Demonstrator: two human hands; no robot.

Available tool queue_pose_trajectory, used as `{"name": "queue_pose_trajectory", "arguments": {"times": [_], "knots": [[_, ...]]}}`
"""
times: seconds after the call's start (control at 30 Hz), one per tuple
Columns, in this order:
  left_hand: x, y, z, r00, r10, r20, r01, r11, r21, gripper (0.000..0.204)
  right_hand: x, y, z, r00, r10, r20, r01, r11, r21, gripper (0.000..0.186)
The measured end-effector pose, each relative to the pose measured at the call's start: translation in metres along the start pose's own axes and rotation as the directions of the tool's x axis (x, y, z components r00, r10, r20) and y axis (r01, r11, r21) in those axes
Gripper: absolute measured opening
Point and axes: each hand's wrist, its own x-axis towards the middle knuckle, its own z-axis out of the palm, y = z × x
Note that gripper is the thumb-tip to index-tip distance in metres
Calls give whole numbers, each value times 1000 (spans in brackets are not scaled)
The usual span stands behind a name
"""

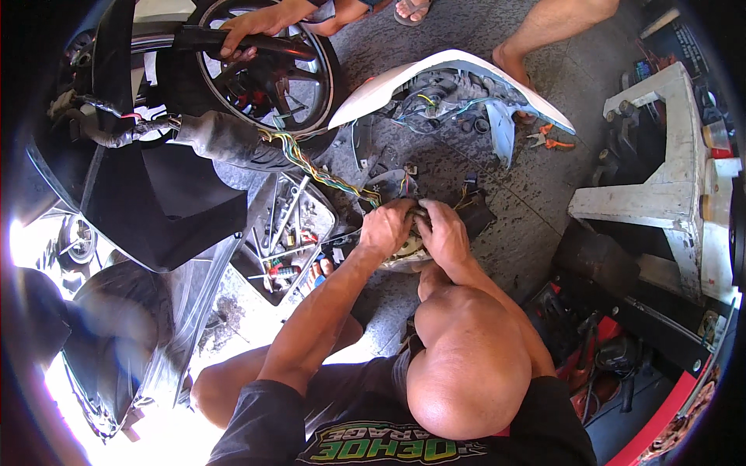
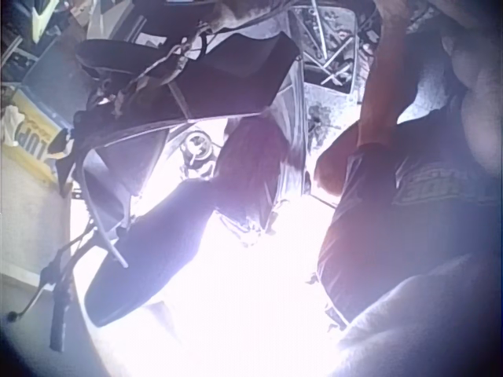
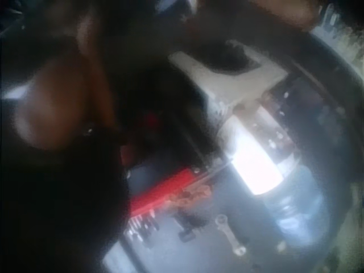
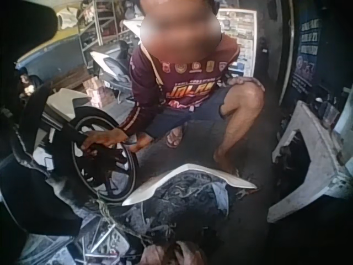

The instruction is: The person manipulates electrical wires and connectors within a motorcycle's front fairing, connecting and disconnecting several plugs by hand while another person holds parts of the bike.

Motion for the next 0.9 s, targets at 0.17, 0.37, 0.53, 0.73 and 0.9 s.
{"name": "queue_pose_trajectory", "arguments": {"times": [0.17, 0.37, 0.53, 0.73, 0.9], "knots": [[-1, 5, 0, 999, -50, 14, 49, 999, 13, 32, -8, 0, -8, 1000, 25, 3, -25, 1000, 5, 19], [0, 5, 0, 999, -26, -22, 26, 1000, -14, 30, -6, 5, -1, 999, 41, 12, -42, 997, 65, 12], [1, 2, 1, 1000, -8, -28, 8, 1000, -24, 30, -5, 12, 2, 995, 82, 56, -86, 993, 81, 11], [-14, 9, -22, 1000, -3, -28, 3, 1000, -8, 31, -12, 16, -24, 978, 144, -153, -127, 985, 113, 20], [-33, -15, -24, 836, -127, -534, -19, 966, -259, 15, -5, 87, -45, 870, 324, -372, -386, 916, -104, 39]]}}
